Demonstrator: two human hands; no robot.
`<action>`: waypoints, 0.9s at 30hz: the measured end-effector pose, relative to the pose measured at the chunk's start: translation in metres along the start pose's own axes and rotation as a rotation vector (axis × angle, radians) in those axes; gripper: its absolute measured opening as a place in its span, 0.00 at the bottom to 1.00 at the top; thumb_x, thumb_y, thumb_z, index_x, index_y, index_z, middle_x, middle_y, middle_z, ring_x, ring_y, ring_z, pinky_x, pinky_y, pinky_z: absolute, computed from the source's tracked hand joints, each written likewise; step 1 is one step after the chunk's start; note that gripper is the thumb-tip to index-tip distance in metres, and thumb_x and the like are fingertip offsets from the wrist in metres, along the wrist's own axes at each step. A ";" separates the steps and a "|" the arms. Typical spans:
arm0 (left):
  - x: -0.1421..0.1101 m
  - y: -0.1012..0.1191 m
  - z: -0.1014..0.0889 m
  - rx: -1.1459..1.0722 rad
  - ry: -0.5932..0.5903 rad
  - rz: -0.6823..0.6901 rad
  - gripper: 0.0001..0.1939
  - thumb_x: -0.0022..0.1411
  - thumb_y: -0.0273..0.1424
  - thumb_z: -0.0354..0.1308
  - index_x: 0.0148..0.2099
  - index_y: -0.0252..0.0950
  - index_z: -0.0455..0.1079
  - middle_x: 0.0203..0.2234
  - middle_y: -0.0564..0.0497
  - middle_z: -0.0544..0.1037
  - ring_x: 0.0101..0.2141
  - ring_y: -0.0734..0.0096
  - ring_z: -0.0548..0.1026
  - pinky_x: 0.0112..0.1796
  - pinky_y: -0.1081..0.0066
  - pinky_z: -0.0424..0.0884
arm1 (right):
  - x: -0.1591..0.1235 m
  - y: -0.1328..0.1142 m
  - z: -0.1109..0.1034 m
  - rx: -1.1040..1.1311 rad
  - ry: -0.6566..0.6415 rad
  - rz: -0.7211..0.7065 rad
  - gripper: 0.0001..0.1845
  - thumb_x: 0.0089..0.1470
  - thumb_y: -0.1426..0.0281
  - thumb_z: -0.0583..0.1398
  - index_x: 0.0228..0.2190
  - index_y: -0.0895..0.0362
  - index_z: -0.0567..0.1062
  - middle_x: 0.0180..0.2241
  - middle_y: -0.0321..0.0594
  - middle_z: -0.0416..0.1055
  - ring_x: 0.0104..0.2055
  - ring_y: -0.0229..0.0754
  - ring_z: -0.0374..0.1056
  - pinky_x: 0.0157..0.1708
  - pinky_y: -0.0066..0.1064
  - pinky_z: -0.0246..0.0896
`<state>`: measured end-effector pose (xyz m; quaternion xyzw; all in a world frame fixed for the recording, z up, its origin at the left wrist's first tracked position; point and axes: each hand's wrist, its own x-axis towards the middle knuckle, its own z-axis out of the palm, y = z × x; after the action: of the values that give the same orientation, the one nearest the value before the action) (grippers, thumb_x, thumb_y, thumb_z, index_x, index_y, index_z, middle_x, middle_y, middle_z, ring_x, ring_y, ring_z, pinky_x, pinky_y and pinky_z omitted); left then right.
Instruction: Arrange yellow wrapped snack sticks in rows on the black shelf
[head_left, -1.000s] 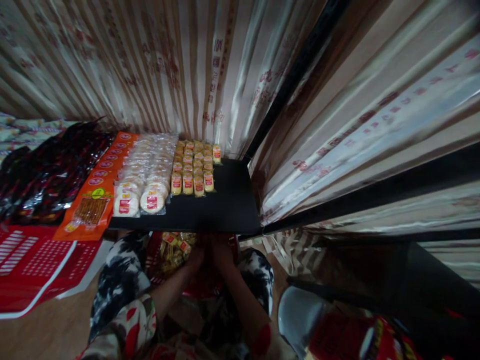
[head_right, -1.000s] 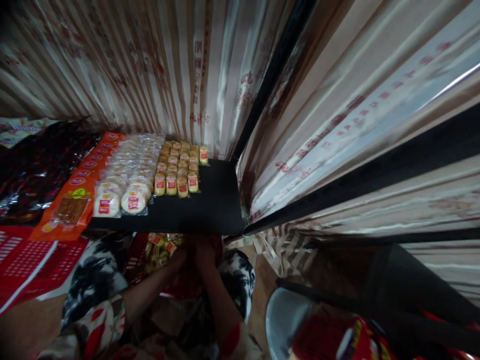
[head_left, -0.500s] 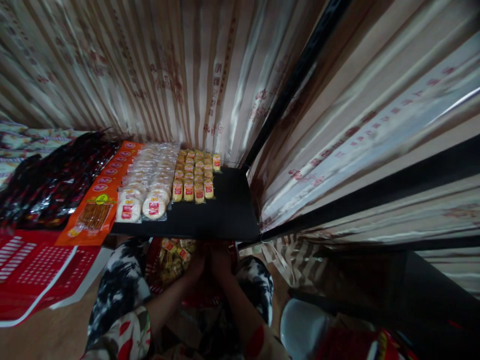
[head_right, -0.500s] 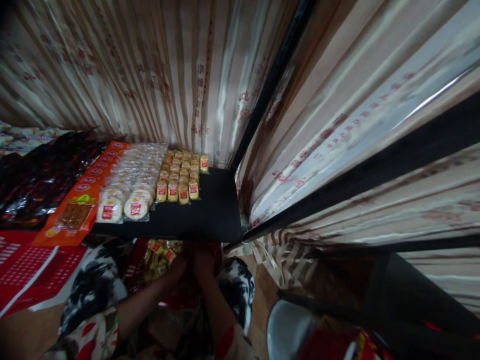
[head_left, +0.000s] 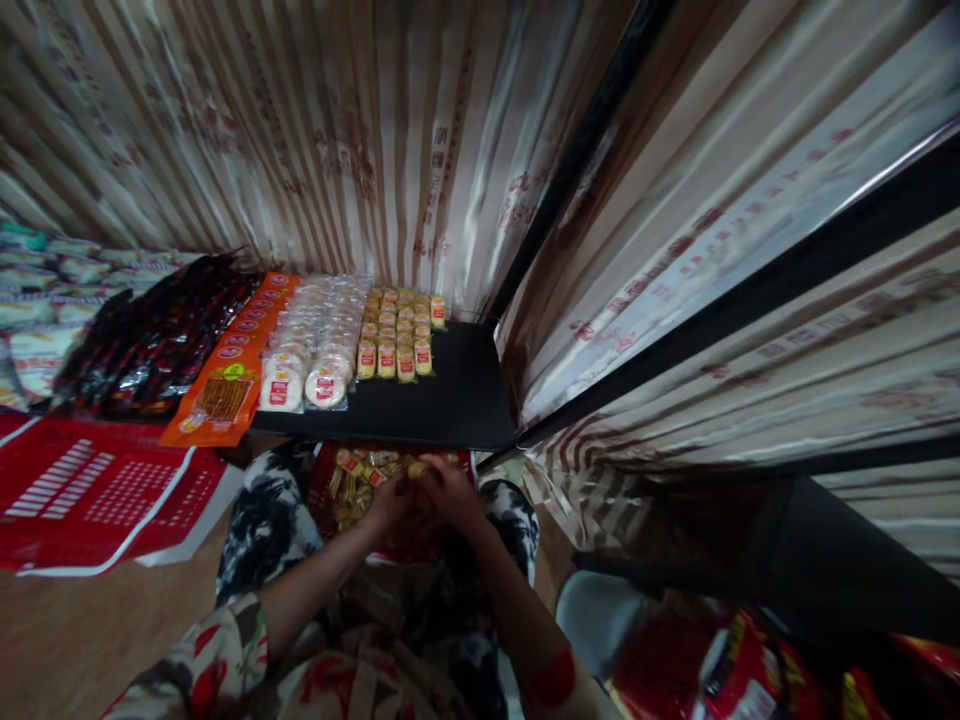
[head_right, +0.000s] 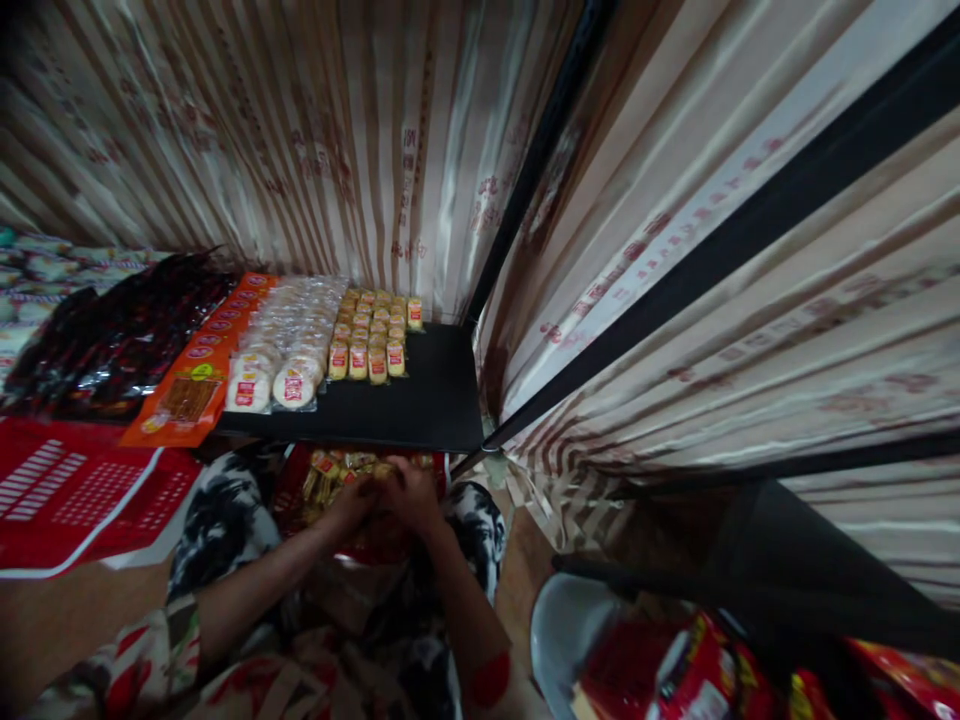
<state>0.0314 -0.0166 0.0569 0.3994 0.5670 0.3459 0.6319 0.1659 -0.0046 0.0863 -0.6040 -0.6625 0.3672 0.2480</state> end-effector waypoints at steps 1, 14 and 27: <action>-0.002 0.003 -0.002 -0.003 0.003 0.009 0.11 0.46 0.24 0.56 0.36 0.33 0.70 0.28 0.50 0.77 0.33 0.68 0.73 0.35 0.71 0.69 | -0.001 0.000 -0.001 0.069 0.016 -0.003 0.18 0.53 0.68 0.53 0.46 0.57 0.70 0.40 0.43 0.74 0.42 0.41 0.70 0.45 0.33 0.62; -0.002 0.085 -0.015 -0.032 0.028 0.096 0.24 0.45 0.34 0.59 0.46 0.32 0.65 0.24 0.57 0.69 0.21 0.81 0.66 0.23 0.78 0.62 | 0.012 -0.027 -0.030 0.709 0.177 0.112 0.15 0.44 0.60 0.61 0.31 0.57 0.68 0.26 0.34 0.72 0.28 0.35 0.69 0.29 0.25 0.65; 0.025 0.118 0.006 -0.095 0.075 0.136 0.23 0.47 0.29 0.58 0.47 0.32 0.64 0.35 0.49 0.73 0.26 0.79 0.70 0.22 0.81 0.63 | 0.024 -0.030 -0.024 1.105 0.389 0.246 0.23 0.44 0.62 0.61 0.43 0.54 0.63 0.34 0.37 0.73 0.34 0.37 0.72 0.37 0.30 0.67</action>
<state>0.0421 0.0574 0.1518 0.3931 0.5448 0.4292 0.6037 0.1618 0.0239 0.1218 -0.5140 -0.2410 0.5661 0.5977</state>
